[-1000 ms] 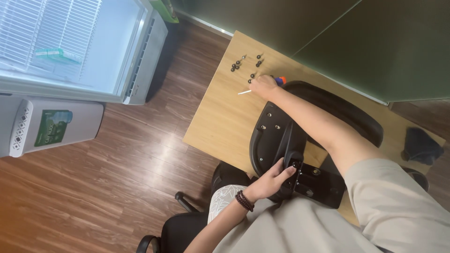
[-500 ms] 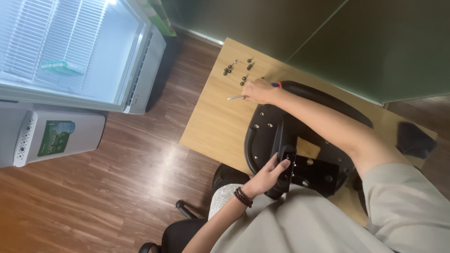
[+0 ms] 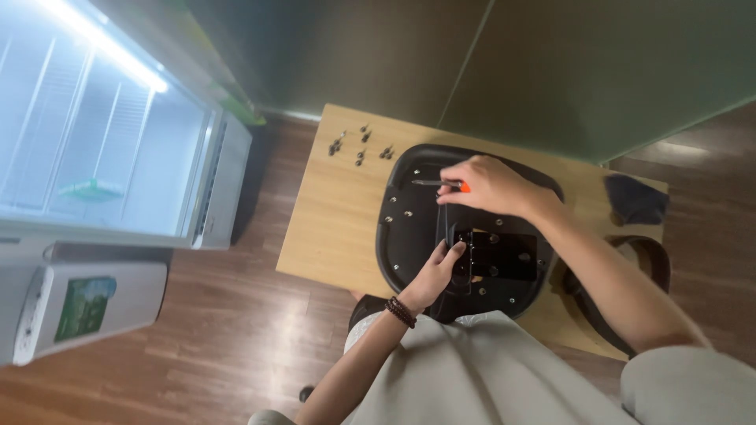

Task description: The person assembles an office chair seat on a wooden table. They position a black mounting plate and mechanism on the underside of the seat base, align screw holes, and drive screws with an orange and blue screwdriver, picking screws from the table and adjusting the plate and armrest parts as they work.

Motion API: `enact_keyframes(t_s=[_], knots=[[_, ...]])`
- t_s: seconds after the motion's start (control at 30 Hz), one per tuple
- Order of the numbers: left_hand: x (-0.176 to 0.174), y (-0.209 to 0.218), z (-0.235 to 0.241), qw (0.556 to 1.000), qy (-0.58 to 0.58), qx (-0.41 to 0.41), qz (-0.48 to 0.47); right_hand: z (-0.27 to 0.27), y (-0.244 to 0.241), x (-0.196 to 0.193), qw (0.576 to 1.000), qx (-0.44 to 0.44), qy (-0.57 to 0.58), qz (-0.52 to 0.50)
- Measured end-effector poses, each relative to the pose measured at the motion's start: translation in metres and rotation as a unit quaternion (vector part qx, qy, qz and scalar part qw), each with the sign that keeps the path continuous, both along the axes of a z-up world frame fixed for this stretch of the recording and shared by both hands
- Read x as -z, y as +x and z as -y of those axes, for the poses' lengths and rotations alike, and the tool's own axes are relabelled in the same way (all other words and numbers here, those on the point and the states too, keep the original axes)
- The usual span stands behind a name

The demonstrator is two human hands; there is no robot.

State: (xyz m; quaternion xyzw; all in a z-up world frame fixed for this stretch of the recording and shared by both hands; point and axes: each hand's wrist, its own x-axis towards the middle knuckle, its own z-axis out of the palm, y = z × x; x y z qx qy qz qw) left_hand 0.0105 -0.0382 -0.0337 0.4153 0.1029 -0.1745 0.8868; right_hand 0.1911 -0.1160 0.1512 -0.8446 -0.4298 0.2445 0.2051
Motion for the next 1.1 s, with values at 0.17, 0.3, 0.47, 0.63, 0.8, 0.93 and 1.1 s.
enact_keyframes(t_s=[0.17, 0.3, 0.47, 0.63, 0.8, 0.93, 1.1], knots=[[-0.035, 0.013, 0.005, 0.997, 0.021, 0.051, -0.058, 0.058, -0.037, -0.007, 0.992, 0.068, 0.095, 0.046], [-0.001, 0.022, 0.013, 0.998, 0.035, 0.043, -0.042, 0.084, -0.073, -0.019, 0.983, 0.133, 0.114, 0.047], [-0.008, 0.029, 0.011, 0.996, 0.051, 0.072, -0.020, 0.100, -0.096, -0.009, 0.975, 0.189, 0.086, 0.086], [-0.015, 0.034, 0.012, 0.992, 0.052, 0.106, -0.034, 0.106, -0.102, -0.012, 0.967, 0.201, 0.105, 0.117], [-0.008, 0.034, 0.008, 0.990, 0.060, 0.125, -0.018, 0.113, -0.112, -0.019, 0.969, 0.115, 0.080, 0.203], [-0.021, 0.039, 0.008, 0.989, 0.062, 0.130, -0.023, 0.114, -0.115, -0.033, 0.975, 0.162, -0.002, 0.153], [-0.032, 0.038, 0.004, 0.988, 0.061, 0.139, -0.025, 0.110, -0.119, -0.021, 0.956, 0.215, 0.000, 0.199]])
